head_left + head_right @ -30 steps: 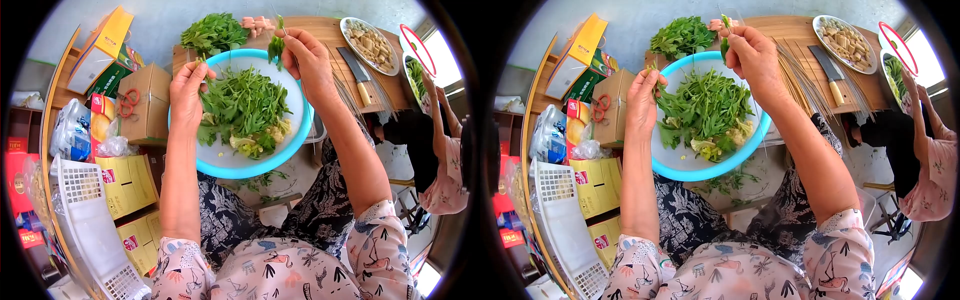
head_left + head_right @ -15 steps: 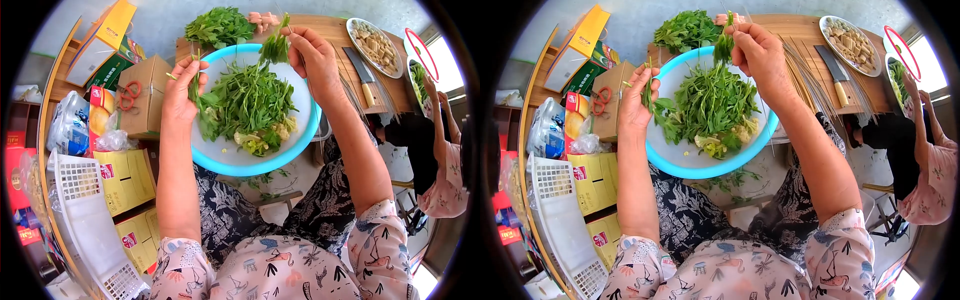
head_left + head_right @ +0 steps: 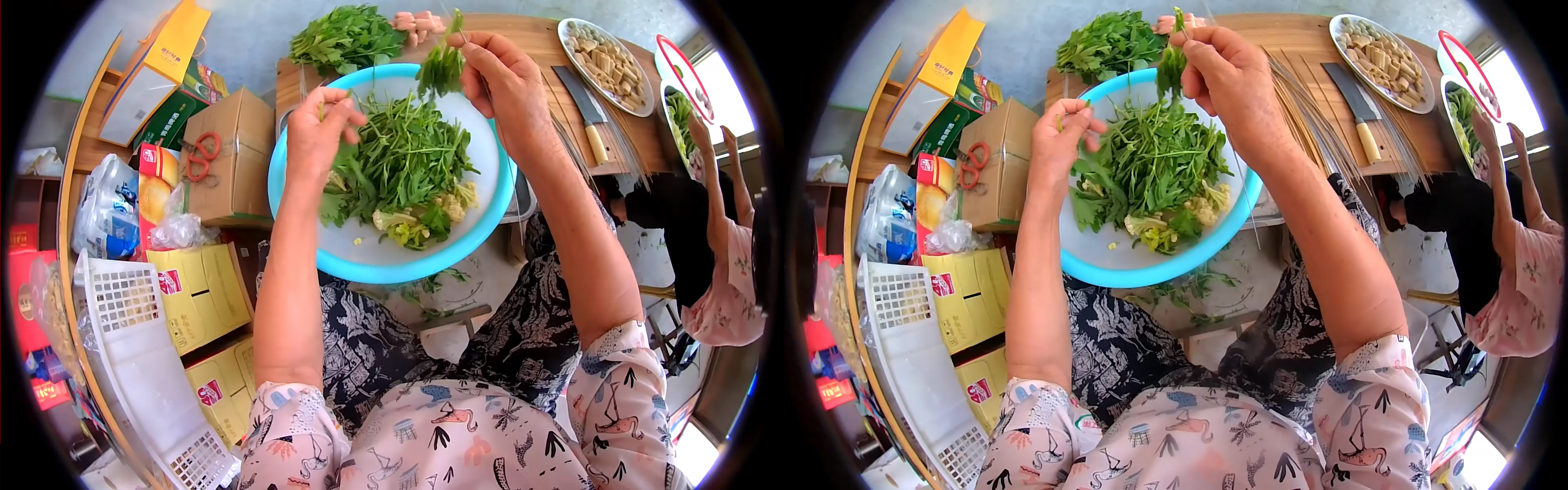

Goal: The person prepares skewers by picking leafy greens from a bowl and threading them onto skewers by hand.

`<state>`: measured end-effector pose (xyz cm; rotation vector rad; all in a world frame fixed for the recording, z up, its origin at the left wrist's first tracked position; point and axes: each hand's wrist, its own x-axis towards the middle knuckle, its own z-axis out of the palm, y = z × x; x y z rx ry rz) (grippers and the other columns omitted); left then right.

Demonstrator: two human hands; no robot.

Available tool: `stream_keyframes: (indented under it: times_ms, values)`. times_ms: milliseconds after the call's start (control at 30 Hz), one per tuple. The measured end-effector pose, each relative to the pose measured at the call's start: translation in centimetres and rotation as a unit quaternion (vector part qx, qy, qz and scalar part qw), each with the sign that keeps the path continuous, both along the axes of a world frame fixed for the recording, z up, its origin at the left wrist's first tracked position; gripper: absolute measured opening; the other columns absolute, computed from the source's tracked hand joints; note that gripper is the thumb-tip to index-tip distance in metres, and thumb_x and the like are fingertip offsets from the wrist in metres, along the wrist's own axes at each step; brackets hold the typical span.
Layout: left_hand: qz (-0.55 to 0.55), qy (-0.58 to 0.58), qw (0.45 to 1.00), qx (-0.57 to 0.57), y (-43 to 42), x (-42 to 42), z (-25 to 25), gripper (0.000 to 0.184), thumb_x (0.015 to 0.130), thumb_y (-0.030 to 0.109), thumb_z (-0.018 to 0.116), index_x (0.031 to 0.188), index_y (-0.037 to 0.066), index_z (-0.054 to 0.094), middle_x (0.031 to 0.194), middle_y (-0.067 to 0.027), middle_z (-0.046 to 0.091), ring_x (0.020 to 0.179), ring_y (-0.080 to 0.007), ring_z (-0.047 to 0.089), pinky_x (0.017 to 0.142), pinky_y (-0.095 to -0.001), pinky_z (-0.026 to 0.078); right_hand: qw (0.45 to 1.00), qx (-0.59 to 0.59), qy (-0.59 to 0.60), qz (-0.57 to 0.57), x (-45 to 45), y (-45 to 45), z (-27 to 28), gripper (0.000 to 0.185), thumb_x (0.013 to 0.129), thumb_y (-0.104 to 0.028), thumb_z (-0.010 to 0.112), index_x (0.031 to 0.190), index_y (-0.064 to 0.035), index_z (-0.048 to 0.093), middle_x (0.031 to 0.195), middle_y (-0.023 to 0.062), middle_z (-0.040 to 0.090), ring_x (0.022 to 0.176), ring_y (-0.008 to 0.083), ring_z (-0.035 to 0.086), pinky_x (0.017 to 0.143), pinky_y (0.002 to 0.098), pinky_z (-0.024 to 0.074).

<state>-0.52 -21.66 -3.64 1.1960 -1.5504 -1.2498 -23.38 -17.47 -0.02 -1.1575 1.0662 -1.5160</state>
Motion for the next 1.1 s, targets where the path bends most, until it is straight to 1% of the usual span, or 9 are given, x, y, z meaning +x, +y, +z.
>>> stream_keyframes:
  times_ms: [100,167,300,400,500,700,767,867,1100]
  values:
    - [0.043,-0.077,0.996,0.030,-0.7,0.2,-1.6,0.019,0.086,0.020,0.062,0.095,0.003,0.061,0.074,-0.0031,0.062,0.059,-0.0089,0.053,0.050,-0.0233,0.038,1.000,-0.003,-0.008,0.001,-0.3,-0.1,-0.1,0.024,0.095,-0.015,0.047,0.108,-0.0003,0.060,0.059,-0.0022,0.048,0.046,0.0033,0.034,0.042,0.0180,0.0260]
    - [-0.003,-0.284,0.956,-0.077,-1.3,-0.3,-4.6,0.029,0.080,0.026,0.066,0.094,0.001,0.066,0.073,-0.0100,0.066,0.061,-0.0158,0.060,0.061,-0.0322,0.050,1.000,-0.004,-0.003,-0.007,-0.5,0.0,0.1,0.024,0.095,-0.015,0.047,0.108,-0.0001,0.060,0.059,-0.0022,0.048,0.046,0.0034,0.034,0.042,0.0180,0.0260]
    - [-0.156,-0.288,0.942,0.071,1.6,-3.8,-5.1,0.033,0.080,0.026,0.064,0.102,0.001,0.066,0.074,-0.0135,0.066,0.066,-0.0195,0.063,0.066,-0.0338,0.049,1.000,-0.003,-0.002,-0.023,-1.2,0.2,0.4,0.025,0.095,-0.016,0.047,0.109,0.0006,0.060,0.060,-0.0021,0.048,0.046,0.0034,0.034,0.042,0.0180,0.0258]
    - [-0.291,-0.235,0.917,0.139,3.9,-5.2,-2.7,0.030,0.089,0.018,0.056,0.113,0.001,0.062,0.063,0.0005,0.054,0.056,-0.0069,0.049,0.051,-0.0236,0.039,1.000,0.000,0.000,-0.024,-1.7,0.3,0.3,0.025,0.095,-0.016,0.047,0.109,0.0008,0.059,0.060,-0.0021,0.048,0.046,0.0033,0.035,0.042,0.0181,0.0263]
    - [-0.258,-0.154,0.945,0.132,4.5,-4.3,-1.2,0.027,0.091,0.016,0.054,0.113,0.004,0.064,0.062,0.0031,0.053,0.056,-0.0049,0.047,0.050,-0.0213,0.037,1.000,-0.005,-0.010,-0.017,-2.4,0.1,0.2,0.025,0.095,-0.016,0.048,0.110,0.0008,0.059,0.060,-0.0021,0.048,0.047,0.0031,0.035,0.041,0.0179,0.0271]
    - [-0.041,-0.255,0.966,-0.026,-1.8,-0.2,-1.7,0.025,0.091,0.023,0.051,0.098,0.006,0.069,0.063,0.0045,0.051,0.054,-0.0037,0.040,0.050,-0.0204,0.034,0.999,-0.025,-0.017,-0.018,-2.5,0.5,0.7,0.025,0.095,-0.017,0.049,0.109,0.0004,0.059,0.060,-0.0026,0.048,0.046,0.0026,0.036,0.041,0.0172,0.0277]
    - [-0.023,-0.266,0.963,-0.026,-4.3,0.1,-3.4,0.024,0.089,0.022,0.054,0.094,0.005,0.069,0.066,0.0029,0.057,0.056,-0.0058,0.045,0.052,-0.0231,0.037,0.999,-0.022,-0.012,-0.023,-2.4,0.6,0.8,0.025,0.095,-0.017,0.048,0.109,0.0003,0.059,0.060,-0.0027,0.049,0.046,0.0025,0.036,0.041,0.0171,0.0278]
    - [-0.043,-0.384,0.919,-0.079,-6.2,-0.6,-5.9,0.029,0.080,0.031,0.065,0.095,0.007,0.068,0.079,-0.0119,0.066,0.073,-0.0274,0.062,0.065,-0.0398,0.047,0.999,-0.025,-0.011,-0.019,-2.5,0.7,0.9,0.025,0.095,-0.017,0.048,0.109,0.0000,0.059,0.060,-0.0028,0.049,0.047,0.0024,0.036,0.041,0.0171,0.0278]
    - [-0.105,-0.506,0.855,-0.032,-4.7,-4.1,-7.2,0.037,0.073,0.032,0.070,0.102,0.009,0.068,0.094,-0.0138,0.067,0.088,-0.0331,0.063,0.076,-0.0426,0.049,1.000,-0.019,-0.010,-0.009,-2.6,0.8,0.8,0.026,0.095,-0.019,0.049,0.109,-0.0002,0.060,0.060,-0.0024,0.050,0.047,0.0027,0.036,0.042,0.0174,0.0277]
